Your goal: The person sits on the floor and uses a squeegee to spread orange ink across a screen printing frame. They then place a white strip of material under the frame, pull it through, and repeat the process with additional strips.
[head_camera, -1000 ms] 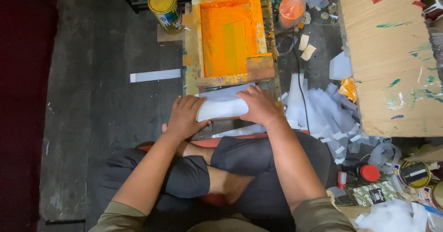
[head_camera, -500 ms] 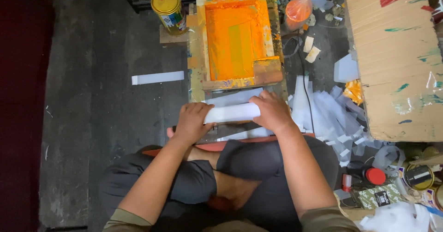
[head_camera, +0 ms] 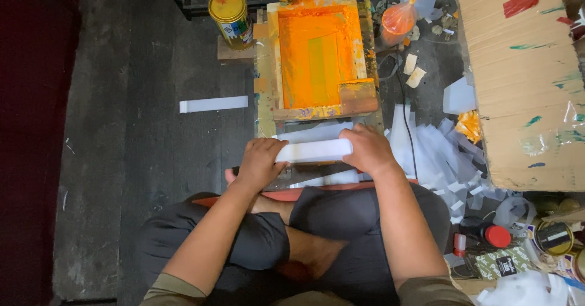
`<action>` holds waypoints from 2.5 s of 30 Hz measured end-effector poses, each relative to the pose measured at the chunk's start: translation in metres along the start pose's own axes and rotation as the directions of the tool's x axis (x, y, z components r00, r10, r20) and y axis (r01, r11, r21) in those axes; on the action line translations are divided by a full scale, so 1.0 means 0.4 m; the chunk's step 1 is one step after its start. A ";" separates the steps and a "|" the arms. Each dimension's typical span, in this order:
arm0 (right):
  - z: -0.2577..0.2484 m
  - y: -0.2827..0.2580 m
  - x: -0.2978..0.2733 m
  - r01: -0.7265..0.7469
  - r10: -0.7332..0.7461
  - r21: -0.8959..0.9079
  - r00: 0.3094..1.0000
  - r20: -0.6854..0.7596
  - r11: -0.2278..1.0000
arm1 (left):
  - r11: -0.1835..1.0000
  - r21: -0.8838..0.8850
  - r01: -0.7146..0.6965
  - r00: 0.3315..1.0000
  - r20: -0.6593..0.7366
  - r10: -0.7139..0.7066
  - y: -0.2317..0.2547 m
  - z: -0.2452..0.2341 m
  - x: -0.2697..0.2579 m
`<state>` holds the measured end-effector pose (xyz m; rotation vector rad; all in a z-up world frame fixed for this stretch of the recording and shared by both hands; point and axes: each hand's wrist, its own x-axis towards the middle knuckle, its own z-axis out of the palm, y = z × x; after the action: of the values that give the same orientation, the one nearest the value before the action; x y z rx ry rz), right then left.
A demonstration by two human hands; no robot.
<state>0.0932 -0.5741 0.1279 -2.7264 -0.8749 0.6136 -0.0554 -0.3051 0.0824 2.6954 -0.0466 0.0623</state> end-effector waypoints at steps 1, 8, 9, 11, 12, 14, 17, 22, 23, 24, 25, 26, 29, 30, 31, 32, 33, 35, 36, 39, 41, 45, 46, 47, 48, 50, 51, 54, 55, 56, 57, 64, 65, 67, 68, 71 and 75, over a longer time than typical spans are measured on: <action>0.000 0.001 0.000 -0.001 0.001 0.001 1.000 -0.001 1.000 | 1.000 0.001 -0.001 1.000 0.001 0.001 -0.002 0.003 -0.001; -0.007 -0.003 -0.003 0.005 -0.005 -0.018 1.000 -0.008 1.000 | 0.999 -0.031 -0.024 0.999 -0.033 0.023 -0.003 0.010 0.001; -0.009 -0.005 -0.004 0.011 -0.011 -0.021 1.000 -0.003 1.000 | 0.999 -0.042 -0.029 0.999 -0.042 0.028 -0.002 0.012 0.001; -0.012 -0.009 -0.009 0.010 -0.010 -0.026 1.000 -0.013 1.000 | 0.997 -0.063 -0.045 0.997 -0.064 0.041 -0.004 0.015 0.001; -0.012 -0.012 -0.011 0.010 -0.011 -0.031 1.000 -0.022 0.999 | 0.995 -0.084 -0.060 0.995 -0.086 0.052 -0.005 0.018 -0.001; 0.005 0.000 -0.001 0.016 -0.019 -0.075 0.999 -0.031 0.997 | 0.996 -0.073 -0.058 0.995 -0.085 0.052 -0.004 0.019 -0.002; 0.006 0.004 0.001 0.028 -0.031 -0.086 0.999 -0.035 0.996 | 0.997 -0.056 -0.053 0.996 -0.082 0.048 -0.001 0.016 -0.002; -0.002 0.003 0.000 0.035 -0.037 -0.052 0.999 -0.038 0.998 | 0.998 -0.051 -0.044 0.996 -0.076 0.040 0.007 0.005 -0.002; -0.010 0.000 -0.001 0.030 -0.031 -0.054 0.999 -0.016 0.998 | 0.996 -0.054 -0.069 0.993 -0.104 0.064 0.010 -0.002 -0.002; -0.017 -0.003 -0.004 0.025 -0.024 -0.056 1.000 0.007 0.998 | 0.994 -0.058 -0.095 0.988 -0.132 0.086 0.013 -0.009 -0.004; -0.055 -0.028 -0.027 0.024 -0.024 -0.056 1.000 0.008 0.998 | 0.994 -0.058 -0.095 0.988 -0.131 0.086 0.049 -0.054 -0.004; -0.095 -0.052 -0.049 0.002 -0.003 0.053 1.000 0.020 0.999 | 0.989 -0.130 -0.073 0.985 -0.165 0.051 0.085 -0.100 -0.002; -0.120 -0.050 -0.058 -0.043 0.052 0.193 0.998 -0.044 0.980 | 0.972 -0.236 0.011 0.972 -0.227 -0.067 0.070 -0.109 0.008; -0.112 -0.035 -0.053 -0.064 0.093 0.226 0.989 -0.119 0.972 | 0.959 -0.274 0.076 0.956 -0.252 -0.148 0.047 -0.088 0.012; -0.079 -0.002 -0.031 -0.065 0.093 0.225 0.989 -0.118 0.972 | 0.958 -0.275 0.077 0.956 -0.251 -0.148 0.007 -0.062 0.019; -0.047 0.031 -0.011 -0.076 0.112 0.201 0.978 -0.177 0.977 | 0.936 -0.332 0.119 0.947 -0.246 -0.207 -0.033 -0.033 0.025; -0.015 0.064 0.009 -0.087 0.129 0.178 0.963 -0.236 0.980 | 0.908 -0.388 0.160 0.935 -0.236 -0.265 -0.071 -0.005 0.030; 0.005 0.075 0.026 -0.116 0.156 0.183 0.963 -0.221 0.976 | 0.908 -0.375 0.185 0.946 -0.182 -0.268 -0.098 -0.004 0.040; 0.013 0.081 0.036 -0.145 0.184 0.189 0.960 -0.209 0.971 | 0.909 -0.361 0.207 0.955 -0.129 -0.268 -0.113 -0.004 0.048; 0.004 0.068 0.040 -0.138 0.178 0.187 0.960 -0.215 0.973 | 0.959 -0.261 0.111 0.984 -0.106 -0.143 -0.109 -0.030 0.068; 0.000 0.062 0.043 -0.148 0.191 0.209 0.960 -0.206 0.967 | 0.953 -0.280 0.111 0.986 -0.091 -0.142 -0.120 -0.025 0.067; -0.005 0.057 0.047 -0.142 0.185 0.214 0.962 -0.199 0.967 | 0.966 -0.241 0.097 0.989 -0.089 -0.121 -0.132 -0.014 0.071; -0.014 0.048 0.044 -0.142 0.186 0.215 0.962 -0.200 0.966 | 0.966 -0.240 0.096 0.989 -0.089 -0.120 -0.125 -0.022 0.071; -0.024 0.039 0.040 -0.149 0.191 0.218 0.964 -0.185 0.964 | 0.961 -0.250 0.120 0.988 -0.066 -0.140 -0.117 -0.030 0.071; -0.035 0.029 0.037 -0.155 0.195 0.220 0.966 -0.171 0.963 | 0.955 -0.260 0.143 0.986 -0.046 -0.160 -0.109 -0.038 0.072; -0.029 0.031 0.038 -0.147 0.185 0.208 0.967 -0.177 0.967 | 0.954 -0.260 0.147 0.984 -0.057 -0.168 -0.110 -0.031 0.073; -0.026 0.033 0.039 -0.141 0.177 0.198 0.968 -0.179 0.970 | 0.953 -0.260 0.153 0.982 -0.066 -0.176 -0.110 -0.028 0.074; -0.030 0.026 0.038 -0.137 0.172 0.197 0.969 -0.175 0.971 | 0.947 -0.265 0.184 0.974 -0.080 -0.212 -0.087 -0.050 0.077; -0.029 0.027 0.040 -0.134 0.170 0.197 0.969 -0.180 0.971 | 0.948 -0.263 0.181 0.974 -0.085 -0.210 -0.087 -0.046 0.078; -0.026 0.028 0.039 -0.136 0.171 0.195 0.969 -0.179 0.971 | 0.920 -0.327 0.217 0.966 -0.066 -0.251 -0.086 -0.042 0.076; -0.024 0.029 0.038 -0.137 0.172 0.192 0.969 -0.178 0.972 | 0.886 -0.389 0.251 0.956 -0.045 -0.291 -0.083 -0.037 0.074; -0.034 0.030 0.031 -0.121 0.161 0.224 0.972 -0.171 0.967 | 0.776 -0.603 0.183 0.941 -0.121 -0.315 -0.046 -0.014 0.080; -0.029 0.033 0.030 -0.103 0.148 0.223 0.970 -0.194 0.969 | 0.773 -0.623 0.123 0.936 -0.186 -0.299 -0.033 -0.020 0.079; -0.026 0.039 0.029 -0.085 0.135 0.223 0.966 -0.220 0.971 | 0.769 -0.637 0.059 0.926 -0.252 -0.280 -0.013 -0.032 0.076; -0.027 0.040 0.029 -0.070 0.128 0.232 0.961 -0.245 0.970 | 0.757 -0.652 0.049 0.916 -0.273 -0.295 -0.005 -0.037 0.074; -0.040 0.046 0.008 0.033 0.081 0.326 0.941 -0.330 0.945 | 0.735 -0.675 0.057 0.896 -0.290 -0.336 0.026 -0.081 0.062; -0.048 0.060 -0.019 0.316 0.029 0.540 0.844 -0.535 0.780 | 0.648 -0.760 0.050 0.858 -0.300 -0.417 0.108 -0.190 0.033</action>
<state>0.1084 -0.5992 0.1395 -2.0286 -0.5992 0.0685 -0.0470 -0.3116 0.1699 1.7813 0.3654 0.4866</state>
